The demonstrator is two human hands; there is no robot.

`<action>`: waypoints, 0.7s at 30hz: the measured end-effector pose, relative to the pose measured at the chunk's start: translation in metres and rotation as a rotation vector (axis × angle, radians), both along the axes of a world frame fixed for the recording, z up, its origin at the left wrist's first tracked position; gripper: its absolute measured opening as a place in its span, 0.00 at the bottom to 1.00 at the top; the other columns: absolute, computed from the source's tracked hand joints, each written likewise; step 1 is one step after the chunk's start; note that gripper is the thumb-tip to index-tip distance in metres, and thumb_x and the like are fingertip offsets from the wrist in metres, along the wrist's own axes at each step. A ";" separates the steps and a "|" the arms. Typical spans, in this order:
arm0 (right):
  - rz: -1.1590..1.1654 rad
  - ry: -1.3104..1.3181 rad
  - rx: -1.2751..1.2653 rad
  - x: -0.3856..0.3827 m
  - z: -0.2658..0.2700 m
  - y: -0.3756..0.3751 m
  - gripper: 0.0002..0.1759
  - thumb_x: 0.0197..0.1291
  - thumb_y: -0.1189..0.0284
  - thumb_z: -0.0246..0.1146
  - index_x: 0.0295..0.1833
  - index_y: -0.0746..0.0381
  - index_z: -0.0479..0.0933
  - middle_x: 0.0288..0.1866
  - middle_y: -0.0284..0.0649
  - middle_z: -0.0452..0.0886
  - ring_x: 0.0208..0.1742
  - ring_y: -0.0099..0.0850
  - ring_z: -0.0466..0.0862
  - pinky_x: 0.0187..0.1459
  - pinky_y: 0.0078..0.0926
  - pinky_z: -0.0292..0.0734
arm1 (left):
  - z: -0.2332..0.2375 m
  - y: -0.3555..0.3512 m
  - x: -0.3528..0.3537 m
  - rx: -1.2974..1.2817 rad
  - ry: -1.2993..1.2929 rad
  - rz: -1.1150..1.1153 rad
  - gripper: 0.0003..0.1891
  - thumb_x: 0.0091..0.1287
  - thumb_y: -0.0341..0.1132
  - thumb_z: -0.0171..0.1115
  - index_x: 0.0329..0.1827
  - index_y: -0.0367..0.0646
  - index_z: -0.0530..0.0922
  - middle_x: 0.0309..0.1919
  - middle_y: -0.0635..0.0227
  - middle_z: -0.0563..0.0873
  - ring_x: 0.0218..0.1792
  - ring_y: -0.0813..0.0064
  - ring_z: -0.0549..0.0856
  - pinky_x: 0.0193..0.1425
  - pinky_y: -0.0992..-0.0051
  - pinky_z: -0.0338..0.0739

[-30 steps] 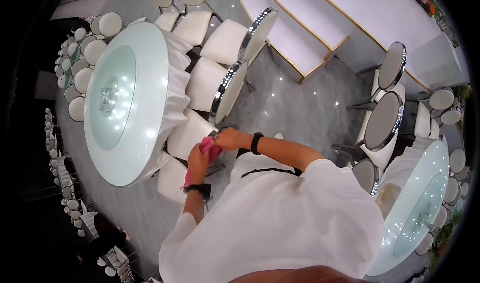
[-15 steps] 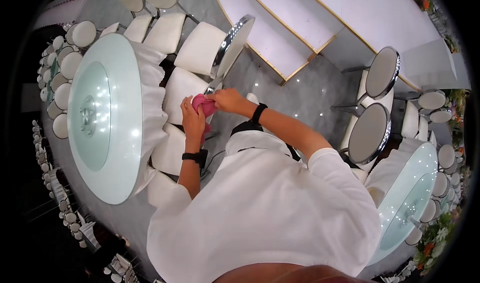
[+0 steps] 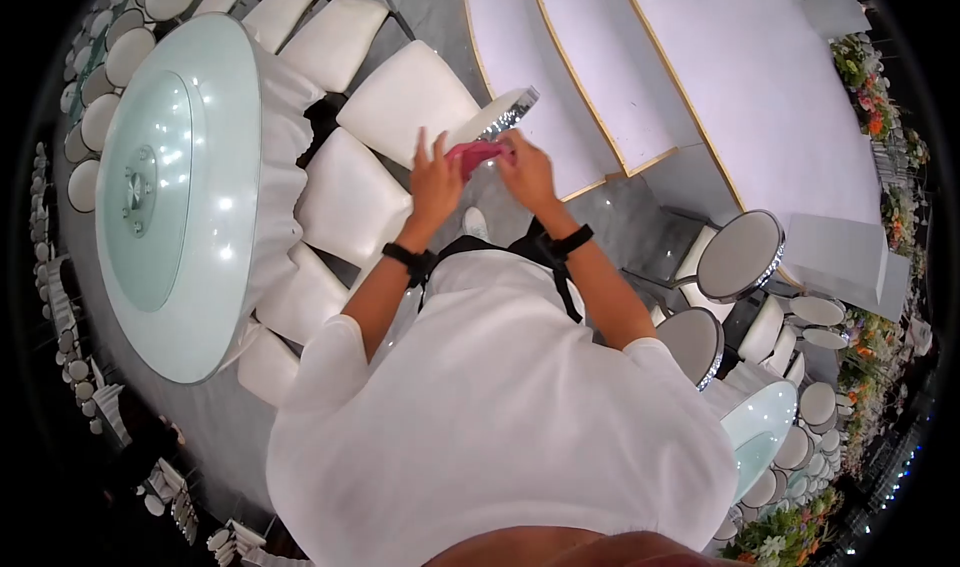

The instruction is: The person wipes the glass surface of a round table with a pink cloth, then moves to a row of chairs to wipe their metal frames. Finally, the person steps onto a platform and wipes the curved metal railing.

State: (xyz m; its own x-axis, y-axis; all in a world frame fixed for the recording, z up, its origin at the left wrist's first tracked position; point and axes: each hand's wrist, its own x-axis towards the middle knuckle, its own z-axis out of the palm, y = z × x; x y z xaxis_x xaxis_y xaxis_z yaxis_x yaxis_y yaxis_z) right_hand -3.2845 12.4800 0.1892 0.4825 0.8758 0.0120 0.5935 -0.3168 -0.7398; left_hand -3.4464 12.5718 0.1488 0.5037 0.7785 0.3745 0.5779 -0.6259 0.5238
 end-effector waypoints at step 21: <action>0.970 -0.212 0.332 0.054 -0.021 0.088 0.12 0.69 0.65 0.56 0.45 0.63 0.78 0.49 0.44 0.80 0.52 0.44 0.78 0.59 0.49 0.69 | -0.008 0.022 -0.086 -0.453 0.244 0.012 0.14 0.72 0.25 0.54 0.57 0.39 0.81 0.64 0.51 0.81 0.63 0.56 0.82 0.67 0.66 0.75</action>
